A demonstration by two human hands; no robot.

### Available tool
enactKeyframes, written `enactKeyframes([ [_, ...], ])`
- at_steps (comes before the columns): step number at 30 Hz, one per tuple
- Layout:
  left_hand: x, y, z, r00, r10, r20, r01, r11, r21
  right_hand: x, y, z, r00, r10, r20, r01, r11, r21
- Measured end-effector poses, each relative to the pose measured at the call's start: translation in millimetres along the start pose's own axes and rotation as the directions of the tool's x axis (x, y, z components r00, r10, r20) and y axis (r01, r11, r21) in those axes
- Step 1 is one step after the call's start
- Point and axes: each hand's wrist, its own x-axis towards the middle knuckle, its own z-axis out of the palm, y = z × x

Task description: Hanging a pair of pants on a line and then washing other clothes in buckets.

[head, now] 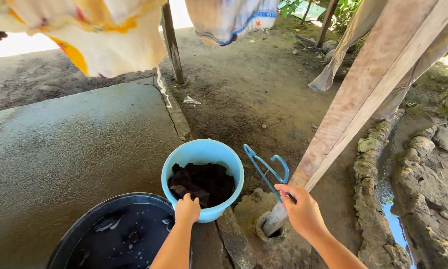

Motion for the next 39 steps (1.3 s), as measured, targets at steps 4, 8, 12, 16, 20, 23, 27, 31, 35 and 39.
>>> enactKeyframes([
  [4, 23.3, -11.3, 25.6, 0.984, -0.113, -0.139, 0.072, 0.959, -0.273, 3.3, 23.5, 5.4, 0.995, -0.102, -0.010, 0.102, 0.995, 0.019],
  [8, 32.9, -11.0, 41.2, 0.916, -0.361, -0.177, 0.182, 0.763, -0.620, 0.1, 21.8, 7.0, 0.999, -0.031, -0.014, 0.031, 1.000, 0.000],
  [12, 52.3, -15.1, 54.8, 0.870, -0.491, 0.036, 0.198, 0.283, -0.939, -3.7, 18.5, 6.1, 1.000, 0.016, 0.019, -0.016, 1.000, 0.013],
  [16, 29.8, 19.3, 16.1, 0.767, -0.578, 0.280, 0.394, 0.079, -0.916, -6.1, 9.7, 3.8, 0.999, 0.021, 0.043, -0.022, 0.999, 0.028],
  [20, 49.5, 9.2, 39.2, 0.846, -0.387, 0.366, 0.444, 0.132, -0.886, -10.5, -14.2, -3.0, 0.991, 0.108, 0.083, -0.108, 0.994, 0.000],
  [23, 29.1, 41.2, 19.6, 0.859, -0.424, 0.287, 0.440, 0.323, -0.838, -11.5, -20.5, -7.9, 0.992, 0.084, 0.093, -0.086, 0.996, 0.022],
  [27, -10.7, 90.1, -35.3, 0.959, -0.272, 0.083, 0.242, 0.623, -0.744, -15.6, -30.2, -13.8, 0.994, 0.051, 0.096, -0.052, 0.999, 0.005],
  [31, -50.5, 145.5, -113.1, 0.996, -0.094, -0.003, 0.068, 0.741, -0.668, -17.1, -50.0, -17.5, 0.996, -0.005, 0.085, 0.006, 1.000, -0.004],
  [35, -91.1, 198.7, -182.4, 0.970, 0.215, -0.114, -0.241, 0.779, -0.579, -20.5, -74.7, -11.0, 0.994, -0.049, 0.099, 0.059, 0.993, -0.103],
  [39, -155.4, 232.0, -228.4, 0.860, 0.498, -0.109, -0.501, 0.787, -0.360, -31.3, -128.4, -0.7, 0.989, 0.040, 0.142, -0.021, 0.991, -0.130],
])
